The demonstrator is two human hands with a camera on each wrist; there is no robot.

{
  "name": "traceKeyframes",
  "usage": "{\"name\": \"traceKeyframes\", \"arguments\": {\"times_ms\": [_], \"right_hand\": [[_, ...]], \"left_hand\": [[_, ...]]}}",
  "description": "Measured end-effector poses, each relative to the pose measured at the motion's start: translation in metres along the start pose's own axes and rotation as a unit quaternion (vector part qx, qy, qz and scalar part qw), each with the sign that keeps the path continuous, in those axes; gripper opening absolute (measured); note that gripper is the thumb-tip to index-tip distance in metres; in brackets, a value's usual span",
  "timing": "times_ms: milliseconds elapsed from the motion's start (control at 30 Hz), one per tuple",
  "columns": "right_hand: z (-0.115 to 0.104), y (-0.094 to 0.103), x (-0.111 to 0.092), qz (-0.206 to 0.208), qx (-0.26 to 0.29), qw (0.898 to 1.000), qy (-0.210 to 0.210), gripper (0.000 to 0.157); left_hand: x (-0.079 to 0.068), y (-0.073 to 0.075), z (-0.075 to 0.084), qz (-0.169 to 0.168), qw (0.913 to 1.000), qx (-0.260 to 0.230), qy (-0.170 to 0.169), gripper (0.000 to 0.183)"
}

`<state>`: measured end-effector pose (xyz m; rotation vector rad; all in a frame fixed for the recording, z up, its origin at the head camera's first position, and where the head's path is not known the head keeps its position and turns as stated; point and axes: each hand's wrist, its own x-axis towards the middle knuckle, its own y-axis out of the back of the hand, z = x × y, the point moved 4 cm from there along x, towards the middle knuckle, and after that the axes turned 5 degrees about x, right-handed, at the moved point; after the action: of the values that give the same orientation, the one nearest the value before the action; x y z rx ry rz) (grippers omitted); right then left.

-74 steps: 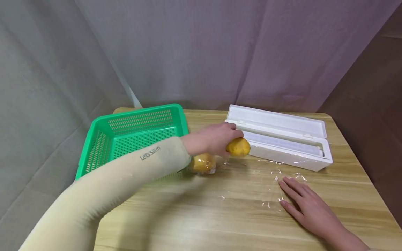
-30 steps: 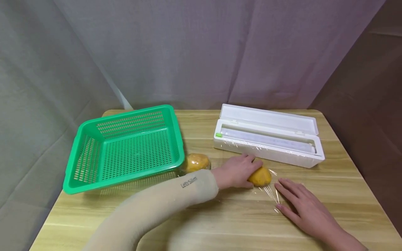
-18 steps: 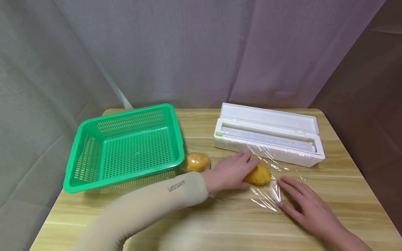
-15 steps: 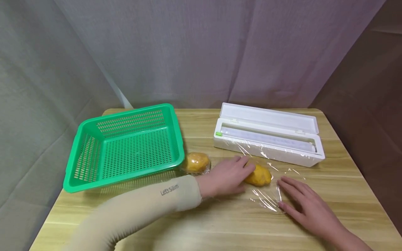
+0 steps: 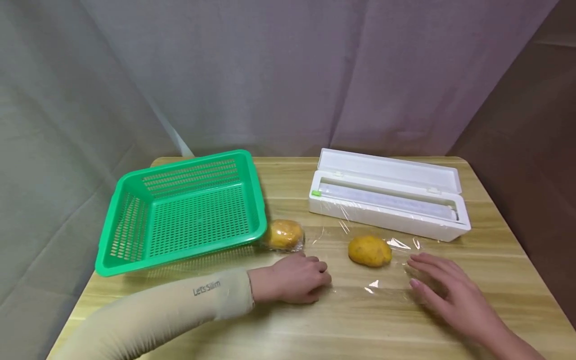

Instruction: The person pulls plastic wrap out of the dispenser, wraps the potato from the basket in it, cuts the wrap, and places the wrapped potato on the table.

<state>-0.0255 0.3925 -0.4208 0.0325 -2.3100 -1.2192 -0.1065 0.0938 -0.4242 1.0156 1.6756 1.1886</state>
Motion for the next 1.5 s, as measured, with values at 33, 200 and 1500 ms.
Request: {"name": "traceKeyframes", "arguments": {"times_ms": [33,200,1500], "right_hand": [[-0.002,0.002,0.002,0.005,-0.001,1.0,0.009,0.049],[-0.01,0.01,0.012,0.03,-0.031,0.997,0.069,0.041],[0.009,-0.008,-0.03,-0.078,-0.139,0.981,0.113,0.019]], "left_hand": [[-0.001,-0.001,0.0,0.002,1.0,0.0,-0.006,0.017],[-0.006,-0.002,-0.002,0.005,0.9998,0.001,-0.02,0.011],[-0.009,-0.006,-0.011,0.066,0.9974,0.031,0.004,0.016]]}}
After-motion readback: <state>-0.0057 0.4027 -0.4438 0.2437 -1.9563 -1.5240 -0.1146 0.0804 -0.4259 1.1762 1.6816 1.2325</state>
